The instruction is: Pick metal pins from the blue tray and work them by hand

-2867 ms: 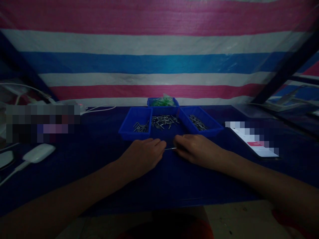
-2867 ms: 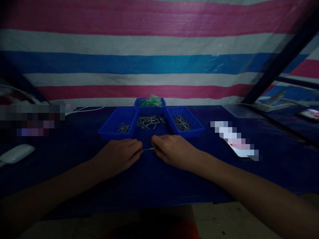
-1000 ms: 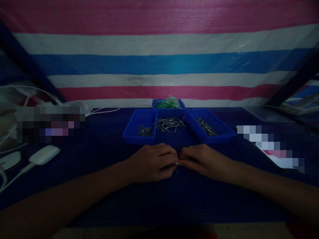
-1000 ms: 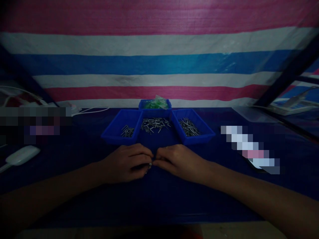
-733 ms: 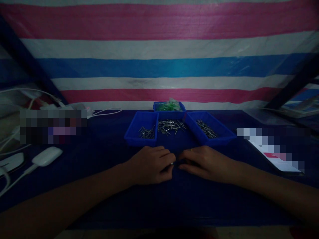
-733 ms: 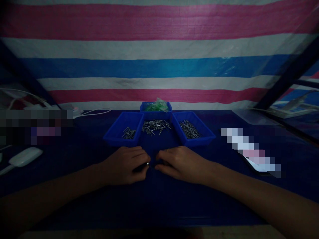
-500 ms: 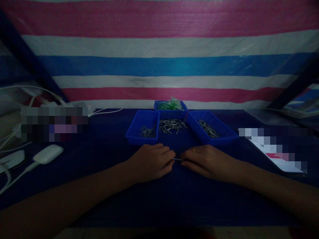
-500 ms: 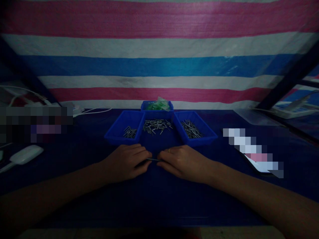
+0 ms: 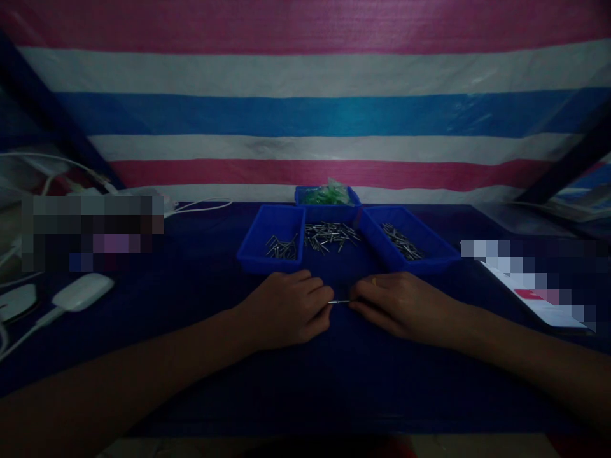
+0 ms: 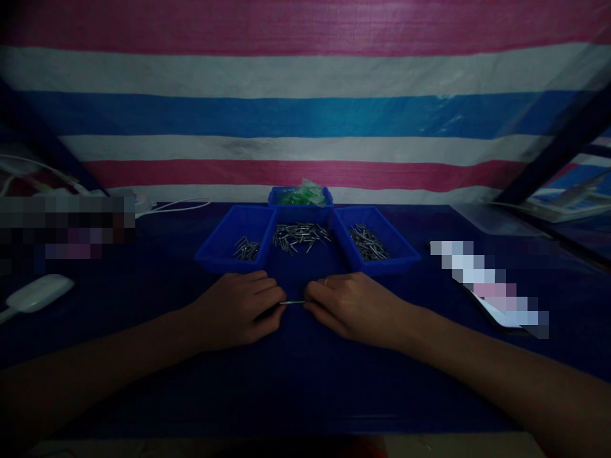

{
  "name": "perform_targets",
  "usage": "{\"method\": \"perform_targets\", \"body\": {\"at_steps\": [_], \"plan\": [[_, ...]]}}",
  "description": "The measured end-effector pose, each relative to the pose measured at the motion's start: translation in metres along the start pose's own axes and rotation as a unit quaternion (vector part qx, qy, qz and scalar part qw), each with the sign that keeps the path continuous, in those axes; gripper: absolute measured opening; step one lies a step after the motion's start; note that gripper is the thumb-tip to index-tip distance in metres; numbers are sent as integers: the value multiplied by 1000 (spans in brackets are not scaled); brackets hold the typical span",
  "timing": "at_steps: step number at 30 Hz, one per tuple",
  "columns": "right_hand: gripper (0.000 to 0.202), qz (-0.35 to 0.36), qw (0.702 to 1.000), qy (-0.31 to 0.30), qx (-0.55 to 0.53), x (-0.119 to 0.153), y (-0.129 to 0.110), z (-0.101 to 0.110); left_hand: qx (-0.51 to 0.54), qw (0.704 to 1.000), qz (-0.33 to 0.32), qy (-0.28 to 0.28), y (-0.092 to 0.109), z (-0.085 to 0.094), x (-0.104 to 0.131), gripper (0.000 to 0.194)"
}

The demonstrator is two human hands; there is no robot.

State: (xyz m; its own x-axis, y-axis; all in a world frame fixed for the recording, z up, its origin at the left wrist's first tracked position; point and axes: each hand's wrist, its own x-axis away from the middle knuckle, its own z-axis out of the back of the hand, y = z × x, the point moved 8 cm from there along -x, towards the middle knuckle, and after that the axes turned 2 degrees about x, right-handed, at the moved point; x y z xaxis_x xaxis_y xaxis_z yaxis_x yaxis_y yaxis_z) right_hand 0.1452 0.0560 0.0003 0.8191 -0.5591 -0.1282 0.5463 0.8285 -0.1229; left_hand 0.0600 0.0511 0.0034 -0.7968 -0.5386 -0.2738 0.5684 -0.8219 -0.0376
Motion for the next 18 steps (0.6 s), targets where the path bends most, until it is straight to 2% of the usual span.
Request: {"method": "perform_targets", "body": {"at_steps": [18], "plan": [[15, 0, 1000, -7, 21, 1, 0, -1, -23, 1000, -18, -9, 1, -2, 2, 13]]}}
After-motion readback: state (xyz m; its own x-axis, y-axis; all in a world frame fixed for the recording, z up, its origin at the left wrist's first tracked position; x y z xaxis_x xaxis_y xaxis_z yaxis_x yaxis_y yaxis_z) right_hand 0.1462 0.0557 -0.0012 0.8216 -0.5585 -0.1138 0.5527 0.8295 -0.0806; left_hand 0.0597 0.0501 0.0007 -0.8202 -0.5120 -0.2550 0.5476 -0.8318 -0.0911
